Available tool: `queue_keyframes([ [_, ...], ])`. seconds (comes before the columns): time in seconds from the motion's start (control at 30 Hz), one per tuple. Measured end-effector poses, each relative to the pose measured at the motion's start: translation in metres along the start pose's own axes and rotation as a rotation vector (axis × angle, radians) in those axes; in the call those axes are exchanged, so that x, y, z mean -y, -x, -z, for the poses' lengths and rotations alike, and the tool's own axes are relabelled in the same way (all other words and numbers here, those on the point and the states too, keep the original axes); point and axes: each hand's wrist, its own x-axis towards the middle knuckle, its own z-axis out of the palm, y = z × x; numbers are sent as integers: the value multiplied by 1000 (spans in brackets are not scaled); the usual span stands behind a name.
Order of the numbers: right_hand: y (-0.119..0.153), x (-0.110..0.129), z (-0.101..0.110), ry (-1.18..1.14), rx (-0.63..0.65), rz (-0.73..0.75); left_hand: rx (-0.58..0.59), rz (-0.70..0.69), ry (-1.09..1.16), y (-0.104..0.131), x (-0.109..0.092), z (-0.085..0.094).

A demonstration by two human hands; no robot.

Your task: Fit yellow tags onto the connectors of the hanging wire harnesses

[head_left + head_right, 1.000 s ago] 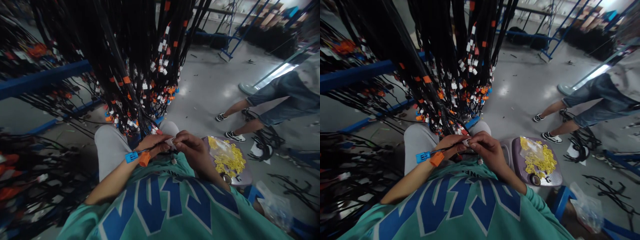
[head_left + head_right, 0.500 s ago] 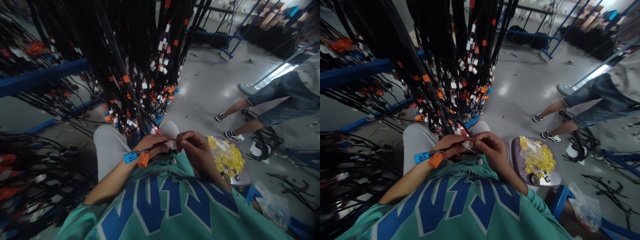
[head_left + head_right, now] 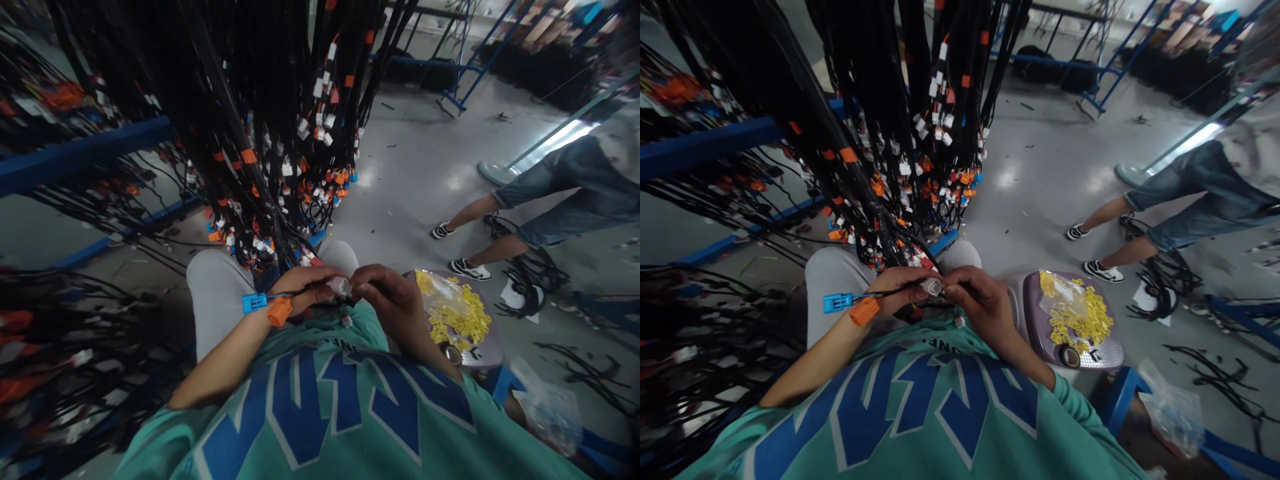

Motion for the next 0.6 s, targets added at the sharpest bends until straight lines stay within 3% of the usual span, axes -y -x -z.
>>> queue_keyframes([
  [0.17,-4,0,-5,9,43,120,37,-10,-1,-3,7,2],
  [0.6,-3,-6,-10,-180,72,-25,43,17,16,1,5,3],
])
